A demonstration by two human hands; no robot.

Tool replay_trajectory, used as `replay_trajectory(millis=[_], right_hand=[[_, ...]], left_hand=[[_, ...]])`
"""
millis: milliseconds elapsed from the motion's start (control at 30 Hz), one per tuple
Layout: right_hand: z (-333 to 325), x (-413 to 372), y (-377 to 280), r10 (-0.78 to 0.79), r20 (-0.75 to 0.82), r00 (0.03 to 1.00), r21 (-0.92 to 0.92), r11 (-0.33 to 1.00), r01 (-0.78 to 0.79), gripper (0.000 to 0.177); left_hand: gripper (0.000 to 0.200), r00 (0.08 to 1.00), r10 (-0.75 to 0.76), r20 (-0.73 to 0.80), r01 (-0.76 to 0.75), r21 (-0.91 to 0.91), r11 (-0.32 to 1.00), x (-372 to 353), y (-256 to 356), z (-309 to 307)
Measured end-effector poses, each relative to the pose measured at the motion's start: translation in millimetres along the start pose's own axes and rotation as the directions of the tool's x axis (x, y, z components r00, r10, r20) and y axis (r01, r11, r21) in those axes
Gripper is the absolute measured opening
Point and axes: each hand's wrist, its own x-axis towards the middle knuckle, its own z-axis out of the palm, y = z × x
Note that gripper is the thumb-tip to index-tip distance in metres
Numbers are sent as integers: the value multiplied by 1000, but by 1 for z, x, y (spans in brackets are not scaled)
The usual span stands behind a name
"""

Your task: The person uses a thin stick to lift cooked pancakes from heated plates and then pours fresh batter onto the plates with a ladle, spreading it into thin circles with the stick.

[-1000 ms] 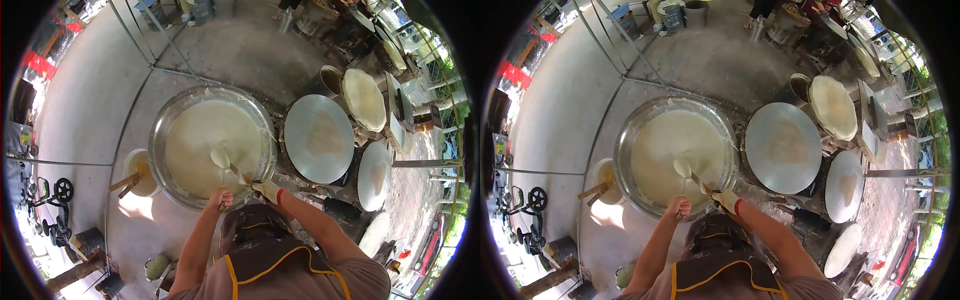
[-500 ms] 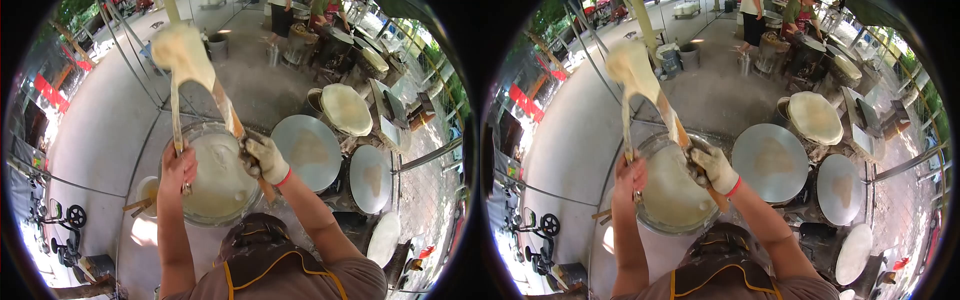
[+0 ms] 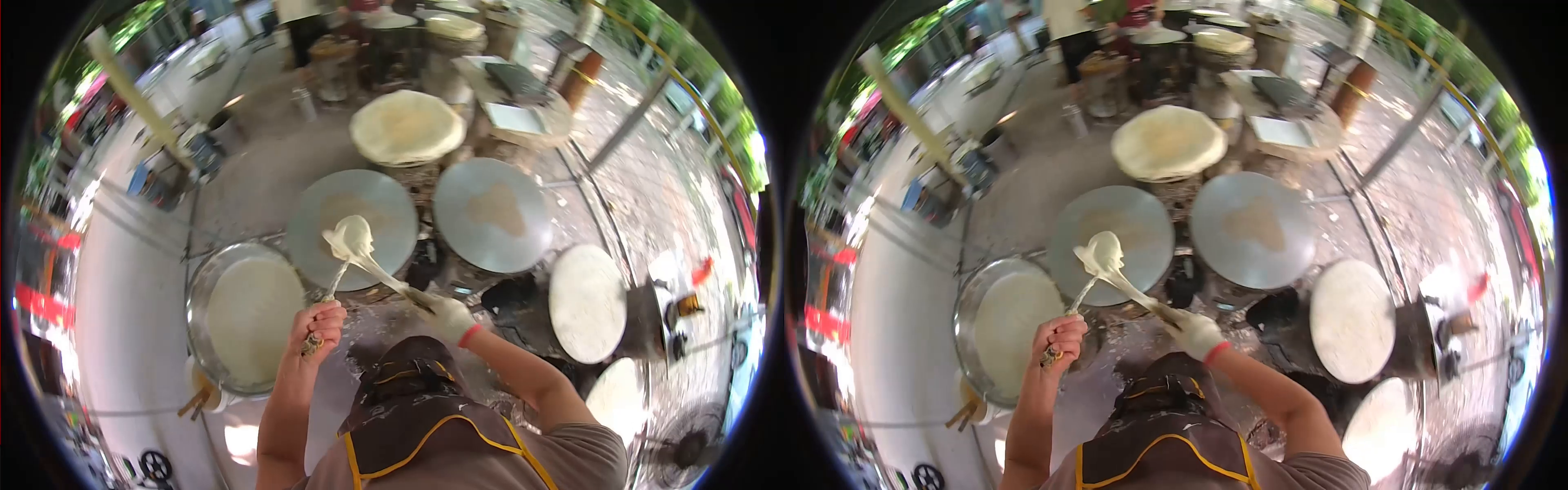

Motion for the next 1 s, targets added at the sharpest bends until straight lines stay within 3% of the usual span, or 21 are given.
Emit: replay_trajectory(millis=[67,167,233,300,333,400,500,600,633,700,733,767,800,833,867,900,1000], right_hand=[[-30,-57,64,298,145,944,-101,953,-286,41],[-26,-137,133,132,-122,984,162,980,-112,40],[-36,-148,138,205,-86,975,187,965,-186,39],[-58,-138,122,314,-38,949,205,932,-300,40],[-53,-129,128,339,-159,927,295,913,-283,40],[-35,-101,158,387,-387,837,439,875,-202,40],[-46,-62,193,821,-202,533,864,406,-298,40],[-62,-47,200,915,-143,377,985,95,144,41],[-60,-38,205,936,-152,317,964,70,255,44],[-49,-27,208,959,-183,218,980,160,120,44],[-39,-22,208,965,-200,171,980,195,47,44],[-3,-13,231,888,-447,109,872,460,-168,43],[3,-15,229,881,-463,95,846,472,-250,41],[4,-19,225,873,-481,81,814,479,-329,40],[-3,-19,218,863,-501,72,775,484,-407,39],[-29,-9,197,921,-388,29,864,374,-338,35],[-55,40,210,949,-303,86,885,313,-343,36]], left_hand=[[28,994,-104,-35,106,47,993,46,-22,-4],[28,985,-157,-72,171,272,947,100,-65,8],[22,983,-163,-79,181,450,875,132,-91,25],[16,971,-240,19,184,583,792,161,-108,45],[13,957,-281,68,175,639,749,175,-116,56],[5,968,-235,89,43,863,503,206,-131,77],[12,972,-197,126,-88,978,191,269,-142,79],[13,973,-194,127,-108,989,104,342,-153,57],[13,979,-183,92,-81,994,69,365,-153,46],[14,988,-153,25,-25,1000,0,406,-146,22],[15,993,-111,35,-52,986,-157,421,-140,14],[16,996,-72,56,-76,947,-311,435,-134,7],[17,996,-38,85,-93,883,-459,450,-126,-6],[22,938,-64,342,-298,693,-656,484,-104,-44],[21,922,-73,380,-313,621,-718,488,-98,-31],[20,905,-83,416,-322,546,-773,483,-94,-12],[20,919,-63,389,-241,428,-871,497,-71,7]])
